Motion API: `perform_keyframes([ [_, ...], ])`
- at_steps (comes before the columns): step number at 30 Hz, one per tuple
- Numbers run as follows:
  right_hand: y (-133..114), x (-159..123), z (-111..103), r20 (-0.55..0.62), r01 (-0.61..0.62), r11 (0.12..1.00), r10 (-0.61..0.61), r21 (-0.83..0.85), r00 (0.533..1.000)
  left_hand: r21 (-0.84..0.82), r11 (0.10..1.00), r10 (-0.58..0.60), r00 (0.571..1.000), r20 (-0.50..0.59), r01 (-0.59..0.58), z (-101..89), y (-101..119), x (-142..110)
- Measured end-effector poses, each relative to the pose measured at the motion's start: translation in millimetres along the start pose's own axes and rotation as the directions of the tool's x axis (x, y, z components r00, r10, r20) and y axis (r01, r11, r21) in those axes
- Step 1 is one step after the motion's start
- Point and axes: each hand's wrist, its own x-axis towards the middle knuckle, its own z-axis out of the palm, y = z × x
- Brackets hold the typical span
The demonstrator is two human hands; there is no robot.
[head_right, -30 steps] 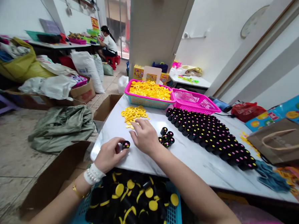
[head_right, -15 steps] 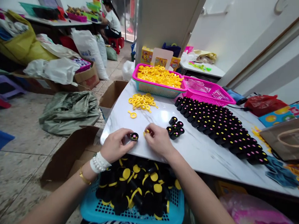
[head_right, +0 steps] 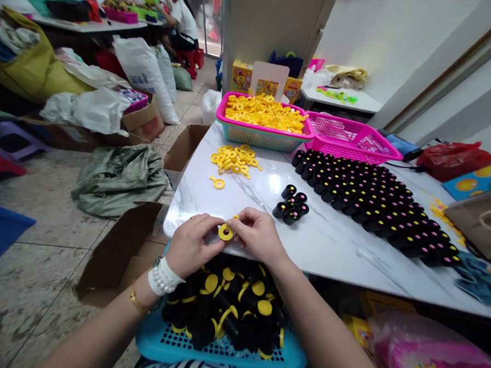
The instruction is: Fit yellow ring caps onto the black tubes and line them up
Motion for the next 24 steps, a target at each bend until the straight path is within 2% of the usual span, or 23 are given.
perform_keyframes([
  [4,4,6,4,-0.041,-0.014,0.999,0.013,-0.031,0.999,-0.018,1.0,0.002,1.0,-0.005,-0.002,0.6,0,1],
  [10,2,-2,6,-0.072,0.077,0.993,-0.084,-0.091,0.994,-0.028,0.998,-0.048,0.998,0.035,0.049,0.0,-1,1],
  [20,5,-3,12,-0.106,0.052,0.997,-0.059,-0.062,0.993,-0.015,1.0,-0.021,1.0,0.02,0.021,0.3,-2,-1],
  [24,7,-3,13,-0.101,0.054,0.995,-0.063,-0.086,0.993,-0.175,0.981,-0.08,0.995,0.061,0.089,-6.0,7,0],
])
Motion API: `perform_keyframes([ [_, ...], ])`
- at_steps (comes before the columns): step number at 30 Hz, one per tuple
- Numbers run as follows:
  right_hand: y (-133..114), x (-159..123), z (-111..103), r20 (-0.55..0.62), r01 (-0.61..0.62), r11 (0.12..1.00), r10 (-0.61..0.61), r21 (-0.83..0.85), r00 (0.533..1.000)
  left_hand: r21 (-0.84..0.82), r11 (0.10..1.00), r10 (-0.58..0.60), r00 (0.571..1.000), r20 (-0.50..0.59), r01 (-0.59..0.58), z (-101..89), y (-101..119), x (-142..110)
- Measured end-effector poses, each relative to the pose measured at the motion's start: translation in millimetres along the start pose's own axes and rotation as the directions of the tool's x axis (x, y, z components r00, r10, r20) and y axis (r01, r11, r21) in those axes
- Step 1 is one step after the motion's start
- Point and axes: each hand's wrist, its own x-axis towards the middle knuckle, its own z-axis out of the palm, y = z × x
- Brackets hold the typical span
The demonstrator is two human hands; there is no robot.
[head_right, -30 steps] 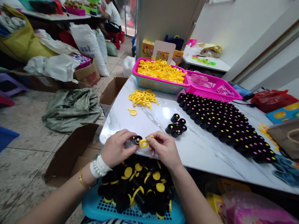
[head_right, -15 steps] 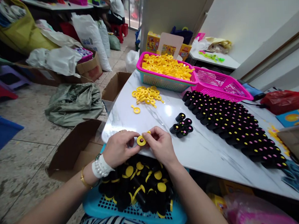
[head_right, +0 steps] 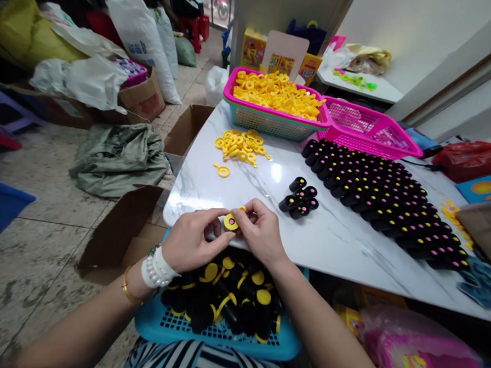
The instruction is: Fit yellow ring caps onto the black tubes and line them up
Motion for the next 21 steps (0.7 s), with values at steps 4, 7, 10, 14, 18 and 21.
perform_keyframes([
  [4,4,-1,0,-0.02,0.032,0.999,-0.033,-0.044,0.999,-0.206,0.968,-0.127,0.989,0.081,0.141,-2.1,4,10],
  [7,6,-2,1,-0.03,0.059,0.996,-0.061,-0.067,0.998,-0.277,0.935,-0.185,0.97,0.156,0.223,-0.9,3,18],
  [10,7,-3,3,-0.045,0.083,0.995,-0.085,-0.053,0.995,-0.263,0.936,-0.205,0.97,0.133,0.234,2.6,3,14],
  [14,8,-7,3,-0.057,0.15,0.987,-0.153,-0.058,0.987,-0.168,0.984,-0.074,0.994,-0.085,0.059,11.7,1,-3],
  [18,8,-6,-7,-0.04,0.119,0.993,-0.12,-0.021,0.992,-0.022,0.996,0.084,0.974,-0.211,-0.09,20.1,-3,-12],
  [21,3,5,-19,0.136,-0.117,0.98,0.096,0.159,0.986,0.075,0.983,0.18,0.963,-0.198,-0.169,22.5,-7,-12],
])
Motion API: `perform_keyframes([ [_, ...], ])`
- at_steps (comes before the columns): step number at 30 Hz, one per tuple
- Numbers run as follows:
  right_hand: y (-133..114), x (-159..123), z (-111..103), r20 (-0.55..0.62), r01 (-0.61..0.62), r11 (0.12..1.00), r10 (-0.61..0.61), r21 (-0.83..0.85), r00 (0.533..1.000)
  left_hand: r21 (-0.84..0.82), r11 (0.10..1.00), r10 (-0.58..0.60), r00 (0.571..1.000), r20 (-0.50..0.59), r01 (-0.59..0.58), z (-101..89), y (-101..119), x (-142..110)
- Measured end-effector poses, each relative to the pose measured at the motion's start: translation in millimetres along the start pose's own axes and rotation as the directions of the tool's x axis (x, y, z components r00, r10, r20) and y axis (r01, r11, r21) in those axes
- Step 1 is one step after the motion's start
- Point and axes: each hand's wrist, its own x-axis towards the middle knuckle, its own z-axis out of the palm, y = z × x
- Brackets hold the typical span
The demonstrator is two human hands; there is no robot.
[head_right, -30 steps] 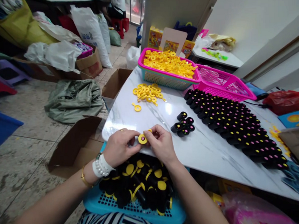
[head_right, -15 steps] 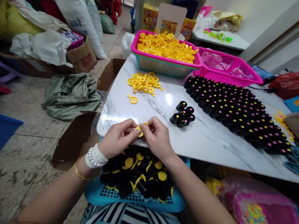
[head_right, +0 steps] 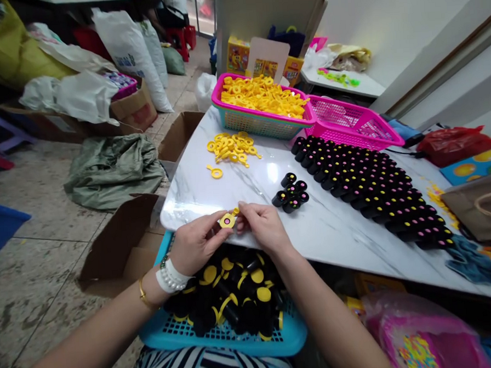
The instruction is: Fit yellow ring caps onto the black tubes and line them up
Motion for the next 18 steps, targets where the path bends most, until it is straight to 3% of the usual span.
perform_keyframes([
  [2,-8,8,-6,0.175,-0.12,0.993,0.117,0.007,0.977,0.05,0.998,0.026,1.0,0.016,-0.027,0.1,-3,1],
  [5,-20,19,-7,0.355,-0.193,0.978,0.207,-0.077,0.912,0.064,0.997,0.032,0.995,0.093,-0.039,-1.8,-5,2],
  [8,-24,22,-1,0.372,-0.19,0.972,0.229,-0.138,0.9,0.05,0.999,-0.014,0.99,0.139,0.008,-2.8,-3,5],
  [13,-15,13,0,0.257,-0.107,0.983,0.143,-0.148,0.956,0.056,0.989,-0.142,0.978,0.154,0.135,0.8,4,9],
  [15,-13,12,-4,0.313,-0.099,0.99,0.126,-0.099,0.942,0.051,0.989,-0.147,0.976,0.161,0.141,1.3,5,9],
  [18,-15,16,-10,0.426,-0.157,0.982,0.187,-0.106,0.885,0.026,0.989,-0.148,0.973,0.179,0.145,-0.6,3,10],
])
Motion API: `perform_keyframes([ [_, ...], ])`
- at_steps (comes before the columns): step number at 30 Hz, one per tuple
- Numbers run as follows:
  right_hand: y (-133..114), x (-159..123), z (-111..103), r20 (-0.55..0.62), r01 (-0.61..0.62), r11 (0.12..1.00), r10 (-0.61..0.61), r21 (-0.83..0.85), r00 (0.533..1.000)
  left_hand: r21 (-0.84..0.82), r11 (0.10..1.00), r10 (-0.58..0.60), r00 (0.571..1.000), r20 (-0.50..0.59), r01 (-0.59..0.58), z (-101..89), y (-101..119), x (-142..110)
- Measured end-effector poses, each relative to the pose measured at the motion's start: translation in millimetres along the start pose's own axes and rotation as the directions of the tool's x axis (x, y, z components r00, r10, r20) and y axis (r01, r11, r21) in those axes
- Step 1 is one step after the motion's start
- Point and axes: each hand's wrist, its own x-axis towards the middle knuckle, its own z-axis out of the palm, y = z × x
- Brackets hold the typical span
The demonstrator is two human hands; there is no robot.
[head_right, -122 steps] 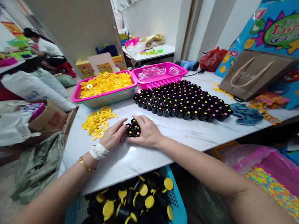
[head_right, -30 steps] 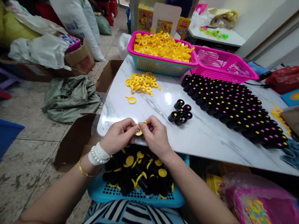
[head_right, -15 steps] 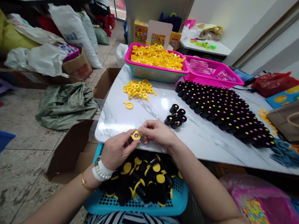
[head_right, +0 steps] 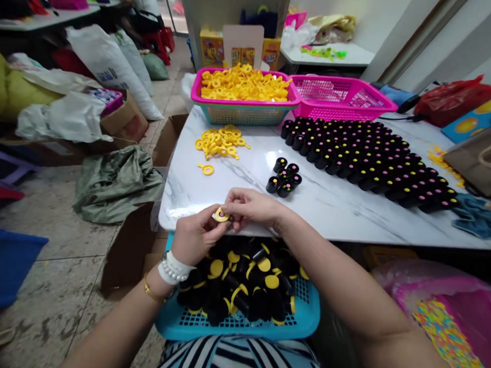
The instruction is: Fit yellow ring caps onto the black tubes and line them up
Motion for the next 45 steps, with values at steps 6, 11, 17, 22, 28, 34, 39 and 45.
perform_keyframes([
  [6,-2,2,1,-0.04,-0.028,0.985,0.022,-0.168,0.999,-0.045,0.999,-0.022,0.997,0.078,0.026,-6.4,-5,8],
  [11,11,-12,16,-0.17,0.154,0.943,-0.211,-0.295,0.963,0.111,0.993,-0.04,0.993,0.109,0.028,-5.4,-4,5],
  [17,13,-44,51,-0.33,0.061,0.766,-0.346,-0.64,0.878,0.107,0.979,0.122,0.915,0.385,-0.175,-33.2,-8,4],
  [22,27,-79,62,-0.276,0.01,0.752,-0.254,-0.659,0.927,0.107,0.975,0.163,0.955,0.25,-0.194,-57.9,-37,57],
  [28,45,-86,50,-0.246,-0.047,0.732,-0.167,-0.679,0.955,0.477,0.877,0.034,0.997,0.065,-0.061,-39.3,-64,113],
  [34,41,-78,37,-0.483,0.098,0.884,-0.339,-0.457,0.807,0.472,0.859,0.166,0.98,0.111,-0.199,-13.1,-17,78],
  [39,40,-69,28,-0.55,0.294,0.951,-0.195,0.096,0.812,-0.318,0.948,0.081,0.96,0.269,0.009,13.3,38,36],
  [45,49,-79,9,-0.722,0.391,0.898,-0.133,0.202,0.679,-0.399,0.911,-0.027,0.981,0.191,0.103,31.1,40,70],
])
